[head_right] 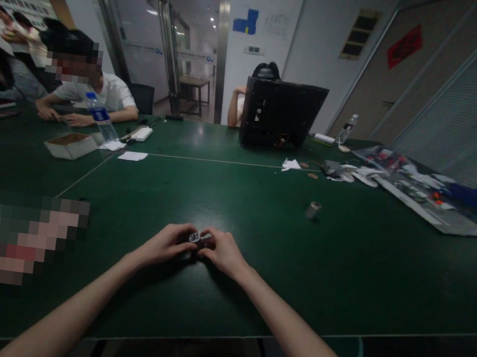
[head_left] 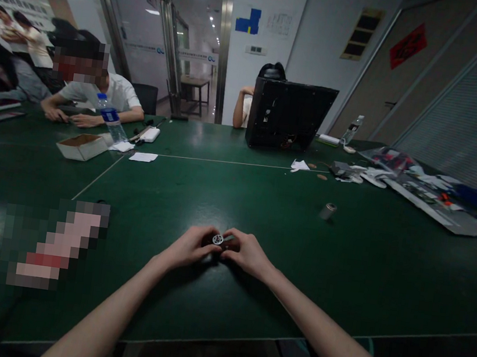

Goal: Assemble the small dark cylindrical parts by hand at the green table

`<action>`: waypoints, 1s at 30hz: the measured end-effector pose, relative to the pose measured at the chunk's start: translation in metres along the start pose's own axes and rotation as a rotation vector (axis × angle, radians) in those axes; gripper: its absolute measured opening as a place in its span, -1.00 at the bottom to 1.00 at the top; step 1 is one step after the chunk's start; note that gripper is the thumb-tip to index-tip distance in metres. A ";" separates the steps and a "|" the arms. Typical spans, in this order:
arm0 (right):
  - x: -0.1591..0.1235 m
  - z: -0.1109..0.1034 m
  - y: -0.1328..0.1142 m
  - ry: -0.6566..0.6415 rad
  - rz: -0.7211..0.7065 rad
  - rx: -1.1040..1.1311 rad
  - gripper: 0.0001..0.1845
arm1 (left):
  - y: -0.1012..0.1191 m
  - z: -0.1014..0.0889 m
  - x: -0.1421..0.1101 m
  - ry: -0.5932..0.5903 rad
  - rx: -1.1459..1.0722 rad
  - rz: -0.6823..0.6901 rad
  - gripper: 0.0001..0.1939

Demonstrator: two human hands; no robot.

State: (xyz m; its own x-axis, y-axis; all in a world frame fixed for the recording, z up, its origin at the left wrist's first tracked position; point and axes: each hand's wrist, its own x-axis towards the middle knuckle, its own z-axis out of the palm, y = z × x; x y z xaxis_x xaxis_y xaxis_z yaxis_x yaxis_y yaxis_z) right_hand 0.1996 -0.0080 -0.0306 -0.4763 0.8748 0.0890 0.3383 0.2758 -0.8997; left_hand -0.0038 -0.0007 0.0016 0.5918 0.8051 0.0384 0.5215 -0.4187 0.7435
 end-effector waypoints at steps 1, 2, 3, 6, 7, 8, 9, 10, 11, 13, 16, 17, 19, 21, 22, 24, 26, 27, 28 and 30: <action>-0.001 0.002 0.000 0.006 0.001 -0.005 -0.64 | 0.000 -0.003 0.000 -0.004 -0.006 -0.013 -0.73; -0.001 0.003 -0.001 0.017 0.002 -0.013 -0.63 | 0.000 -0.006 -0.001 -0.001 -0.015 -0.026 -0.73; -0.002 0.005 -0.002 0.029 0.001 -0.025 -0.63 | -0.001 -0.009 -0.001 0.007 -0.028 -0.039 -0.72; -0.002 0.011 -0.002 0.060 -0.023 -0.081 -0.62 | -0.001 -0.015 -0.001 0.022 -0.069 -0.071 -0.69; -0.002 0.013 -0.002 0.071 -0.031 -0.100 -0.64 | -0.001 -0.016 -0.001 0.024 -0.080 -0.075 -0.68; -0.001 0.015 -0.001 0.083 -0.036 -0.117 -0.65 | -0.001 -0.016 -0.001 0.028 -0.089 -0.077 -0.67; -0.001 0.016 0.000 0.091 -0.039 -0.129 -0.66 | 0.000 -0.016 -0.001 0.033 -0.096 -0.078 -0.67; 0.000 0.017 0.001 0.096 -0.043 -0.135 -0.66 | 0.000 -0.015 -0.001 0.040 -0.099 -0.078 -0.68; 0.000 0.017 0.002 0.093 -0.051 -0.134 -0.65 | 0.000 -0.015 -0.001 0.048 -0.102 -0.077 -0.68; 0.001 0.018 0.004 0.078 -0.076 -0.128 -0.64 | 0.000 -0.014 0.000 0.056 -0.108 -0.073 -0.70; 0.000 0.018 0.006 0.082 -0.108 -0.161 -0.64 | 0.001 -0.013 0.000 0.058 -0.134 -0.065 -0.72; 0.000 0.018 0.006 0.089 -0.111 -0.172 -0.62 | 0.001 -0.013 0.000 0.060 -0.140 -0.062 -0.71; -0.001 0.016 0.005 0.107 -0.119 -0.159 -0.51 | 0.002 -0.012 0.000 0.068 -0.146 -0.054 -0.71; -0.001 0.014 0.002 0.126 -0.151 -0.106 -0.37 | 0.002 -0.010 0.000 0.075 -0.140 -0.038 -0.71; -0.001 0.012 0.000 0.132 -0.175 -0.079 -0.34 | 0.002 -0.009 0.000 0.081 -0.133 -0.029 -0.72; -0.001 0.009 -0.004 0.133 -0.217 -0.036 -0.42 | 0.003 -0.005 0.001 0.097 -0.116 -0.013 -0.75; -0.001 0.006 -0.007 0.140 -0.223 -0.020 -0.54 | 0.005 0.000 0.003 0.119 -0.121 -0.011 -0.76; -0.001 0.005 -0.009 0.147 -0.216 -0.024 -0.57 | 0.005 0.003 0.003 0.132 -0.136 -0.014 -0.77; -0.001 0.005 -0.010 0.160 -0.205 -0.035 -0.60 | 0.005 0.006 0.004 0.149 -0.159 -0.018 -0.78; -0.002 0.004 -0.011 0.187 -0.184 -0.064 -0.63 | 0.006 0.011 0.006 0.184 -0.209 -0.023 -0.78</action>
State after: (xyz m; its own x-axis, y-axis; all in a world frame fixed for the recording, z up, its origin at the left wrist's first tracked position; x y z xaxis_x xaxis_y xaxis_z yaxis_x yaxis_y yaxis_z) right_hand 0.1934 -0.0146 -0.0228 -0.3786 0.8644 0.3309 0.3132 0.4561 -0.8330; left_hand 0.0093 -0.0031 -0.0016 0.4500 0.8840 0.1265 0.3840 -0.3194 0.8663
